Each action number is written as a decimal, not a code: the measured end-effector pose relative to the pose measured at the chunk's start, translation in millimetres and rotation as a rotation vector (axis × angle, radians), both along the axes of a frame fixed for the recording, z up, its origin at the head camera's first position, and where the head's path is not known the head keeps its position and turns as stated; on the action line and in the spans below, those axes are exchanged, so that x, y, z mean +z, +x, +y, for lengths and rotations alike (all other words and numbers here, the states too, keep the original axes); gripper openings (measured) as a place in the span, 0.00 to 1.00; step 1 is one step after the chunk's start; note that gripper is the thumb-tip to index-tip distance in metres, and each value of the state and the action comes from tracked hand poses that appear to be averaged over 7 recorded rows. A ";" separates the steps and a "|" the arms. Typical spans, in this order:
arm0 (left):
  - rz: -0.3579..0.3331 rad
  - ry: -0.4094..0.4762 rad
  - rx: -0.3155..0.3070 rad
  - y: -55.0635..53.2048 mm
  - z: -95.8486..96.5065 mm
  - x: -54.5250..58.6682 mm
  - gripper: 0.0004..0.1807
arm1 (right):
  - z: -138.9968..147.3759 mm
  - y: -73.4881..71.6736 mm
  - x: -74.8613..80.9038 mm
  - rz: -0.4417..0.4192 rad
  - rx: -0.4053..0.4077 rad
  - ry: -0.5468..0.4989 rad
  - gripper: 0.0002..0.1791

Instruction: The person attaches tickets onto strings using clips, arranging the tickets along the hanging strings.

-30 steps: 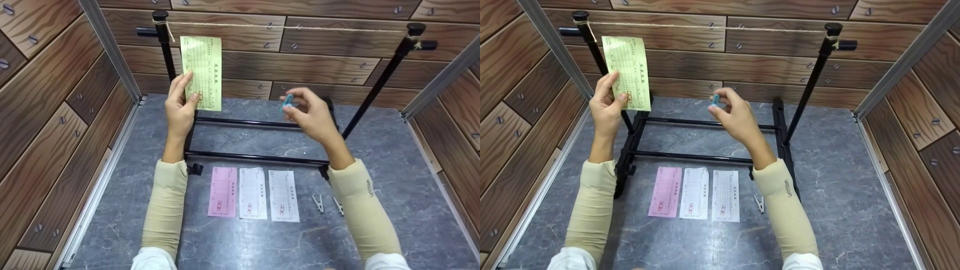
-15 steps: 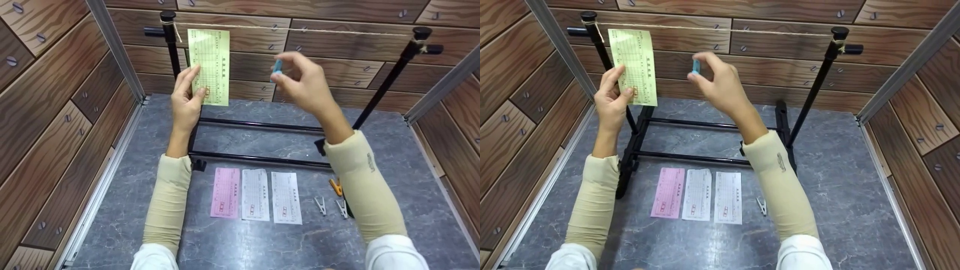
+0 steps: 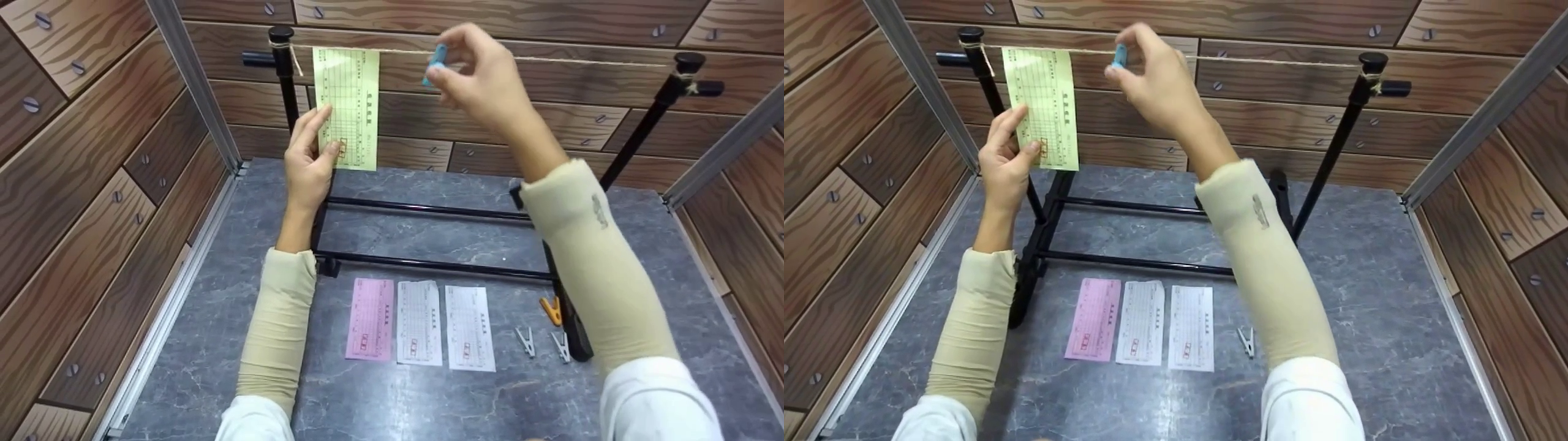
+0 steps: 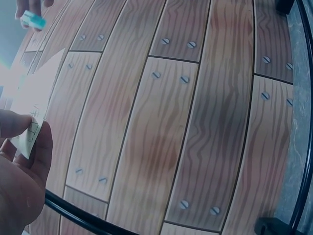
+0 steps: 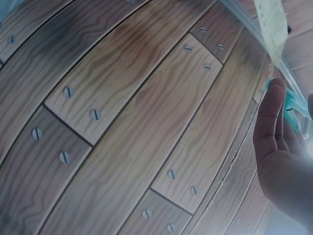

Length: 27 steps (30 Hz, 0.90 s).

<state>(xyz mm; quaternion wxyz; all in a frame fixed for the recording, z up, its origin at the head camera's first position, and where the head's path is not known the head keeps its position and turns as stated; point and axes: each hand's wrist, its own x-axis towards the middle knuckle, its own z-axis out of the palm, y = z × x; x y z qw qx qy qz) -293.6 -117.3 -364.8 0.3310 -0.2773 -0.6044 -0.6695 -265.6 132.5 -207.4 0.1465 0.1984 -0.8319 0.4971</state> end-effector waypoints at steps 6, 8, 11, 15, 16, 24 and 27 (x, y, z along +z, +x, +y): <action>-0.009 0.009 -0.005 -2.4 0.1 -0.3 0.28 | -16.0 -12.5 16.6 0.004 -0.057 0.138 0.18; -0.006 0.002 0.002 -3.3 0.9 -0.6 0.27 | -20.1 -14.9 19.0 0.027 -0.072 0.154 0.18; -0.003 -0.008 0.021 -4.2 2.1 -1.5 0.27 | -26.6 -17.1 21.7 0.042 -0.065 0.140 0.18; -0.002 -0.008 0.034 -4.5 2.6 -1.6 0.26 | -37.8 -20.2 26.3 0.051 -0.051 0.143 0.18; -0.002 -0.008 0.035 -4.7 2.6 -1.5 0.26 | -40.5 -21.0 27.5 0.051 -0.051 0.152 0.18; 0.006 0.000 0.022 -4.1 3.7 0.6 0.27 | -63.3 -28.2 39.6 0.019 -0.119 0.267 0.16; 0.004 0.009 0.008 -3.8 4.1 1.8 0.27 | -70.8 -31.0 41.8 0.040 -0.150 0.375 0.17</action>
